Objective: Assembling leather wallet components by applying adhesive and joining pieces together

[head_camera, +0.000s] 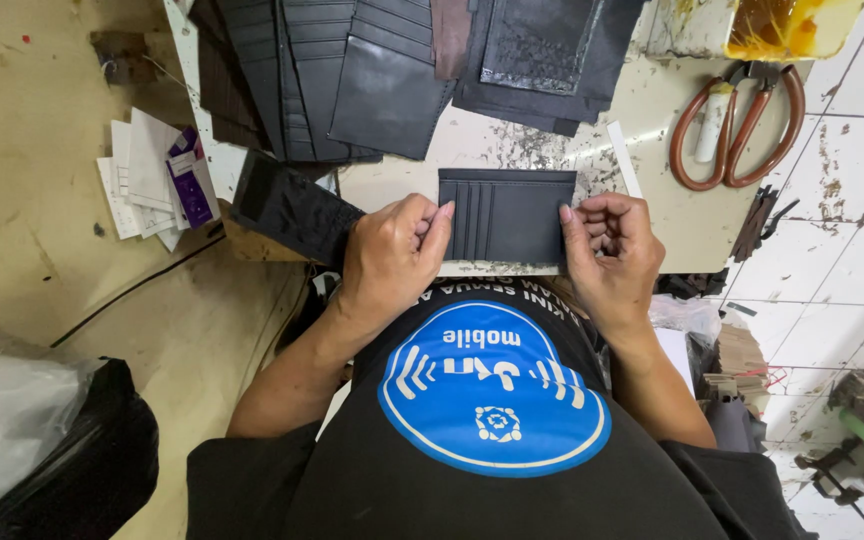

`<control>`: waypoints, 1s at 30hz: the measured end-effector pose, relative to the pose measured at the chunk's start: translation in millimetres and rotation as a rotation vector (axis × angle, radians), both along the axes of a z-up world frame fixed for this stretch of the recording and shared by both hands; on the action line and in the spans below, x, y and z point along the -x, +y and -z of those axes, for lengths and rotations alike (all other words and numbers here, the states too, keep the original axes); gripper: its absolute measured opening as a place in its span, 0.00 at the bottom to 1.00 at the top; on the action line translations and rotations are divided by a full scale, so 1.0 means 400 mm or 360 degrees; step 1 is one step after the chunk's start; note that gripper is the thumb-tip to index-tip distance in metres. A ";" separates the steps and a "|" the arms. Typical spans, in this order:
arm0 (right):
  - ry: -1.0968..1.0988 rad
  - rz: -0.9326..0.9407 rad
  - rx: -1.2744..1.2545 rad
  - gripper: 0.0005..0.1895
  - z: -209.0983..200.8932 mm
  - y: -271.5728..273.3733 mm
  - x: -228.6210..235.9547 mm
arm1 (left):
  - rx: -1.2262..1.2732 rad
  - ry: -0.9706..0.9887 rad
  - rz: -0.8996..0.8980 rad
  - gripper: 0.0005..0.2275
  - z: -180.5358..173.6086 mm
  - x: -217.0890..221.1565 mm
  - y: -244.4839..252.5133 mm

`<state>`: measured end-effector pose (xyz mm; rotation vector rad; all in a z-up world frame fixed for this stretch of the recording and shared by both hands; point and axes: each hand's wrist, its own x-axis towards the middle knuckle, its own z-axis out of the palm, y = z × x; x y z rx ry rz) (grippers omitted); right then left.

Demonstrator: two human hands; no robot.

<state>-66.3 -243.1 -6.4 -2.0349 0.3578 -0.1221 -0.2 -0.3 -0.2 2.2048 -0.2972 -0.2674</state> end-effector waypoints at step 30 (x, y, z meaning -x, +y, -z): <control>-0.0044 -0.0022 0.0148 0.04 -0.034 0.020 -0.031 | -0.0042 0.0036 0.0053 0.11 -0.024 -0.011 -0.004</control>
